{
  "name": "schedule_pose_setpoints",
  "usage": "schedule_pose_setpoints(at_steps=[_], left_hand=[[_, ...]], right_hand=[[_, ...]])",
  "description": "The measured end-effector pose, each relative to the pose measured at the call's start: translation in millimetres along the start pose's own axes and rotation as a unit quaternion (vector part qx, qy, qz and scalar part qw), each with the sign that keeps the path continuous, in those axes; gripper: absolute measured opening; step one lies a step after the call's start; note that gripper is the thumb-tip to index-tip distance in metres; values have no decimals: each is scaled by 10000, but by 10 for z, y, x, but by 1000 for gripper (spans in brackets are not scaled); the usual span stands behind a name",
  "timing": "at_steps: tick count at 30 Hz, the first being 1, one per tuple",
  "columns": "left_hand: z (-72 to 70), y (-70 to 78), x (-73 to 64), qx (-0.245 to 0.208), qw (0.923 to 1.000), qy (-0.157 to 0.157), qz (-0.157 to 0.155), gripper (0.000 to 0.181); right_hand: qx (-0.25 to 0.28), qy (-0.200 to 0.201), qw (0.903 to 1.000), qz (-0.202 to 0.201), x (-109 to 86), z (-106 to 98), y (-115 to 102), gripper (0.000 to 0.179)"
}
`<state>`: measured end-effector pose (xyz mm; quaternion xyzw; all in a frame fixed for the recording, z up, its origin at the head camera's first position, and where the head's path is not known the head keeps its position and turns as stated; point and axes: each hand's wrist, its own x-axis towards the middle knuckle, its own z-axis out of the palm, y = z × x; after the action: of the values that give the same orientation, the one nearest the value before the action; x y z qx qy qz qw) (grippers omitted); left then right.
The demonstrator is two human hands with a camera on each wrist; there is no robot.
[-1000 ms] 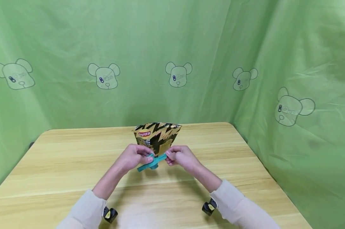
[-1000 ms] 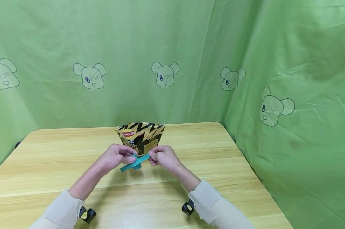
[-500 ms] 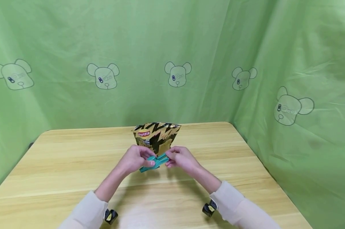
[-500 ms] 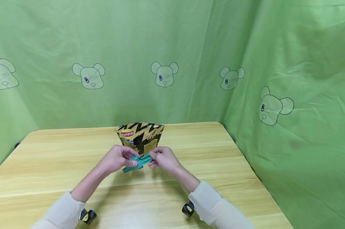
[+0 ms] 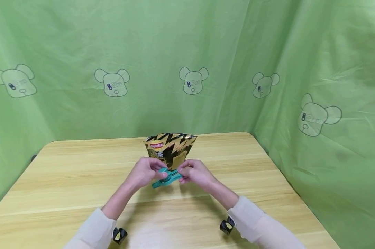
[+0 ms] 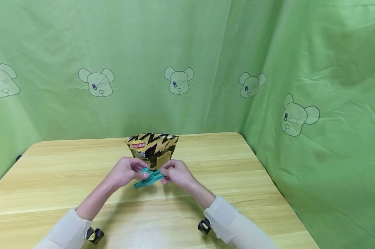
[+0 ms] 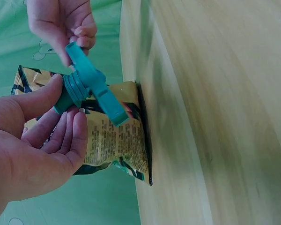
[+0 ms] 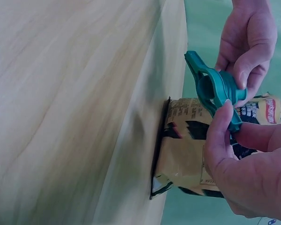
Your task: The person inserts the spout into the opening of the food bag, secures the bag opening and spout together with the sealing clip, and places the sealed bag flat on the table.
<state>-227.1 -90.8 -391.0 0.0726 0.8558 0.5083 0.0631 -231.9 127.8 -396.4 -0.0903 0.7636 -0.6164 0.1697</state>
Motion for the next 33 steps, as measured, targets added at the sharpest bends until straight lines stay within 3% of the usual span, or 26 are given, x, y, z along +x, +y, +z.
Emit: schedule_pose_setpoints(at_steps=[19, 28, 33], left_hand=[[-213, -99, -26, 200, 9996, -17, -221, 21], [-267, -118, -42, 241, 9994, -26, -243, 23], [-290, -138, -49, 250, 9993, 41, -260, 23]], right_hand=[[-787, -177, 9938, 764, 97, -112, 288, 18], [-1433, 49, 9879, 600, 116, -126, 323, 12], [-2158, 180, 9754, 422, 106, -136, 309, 10]])
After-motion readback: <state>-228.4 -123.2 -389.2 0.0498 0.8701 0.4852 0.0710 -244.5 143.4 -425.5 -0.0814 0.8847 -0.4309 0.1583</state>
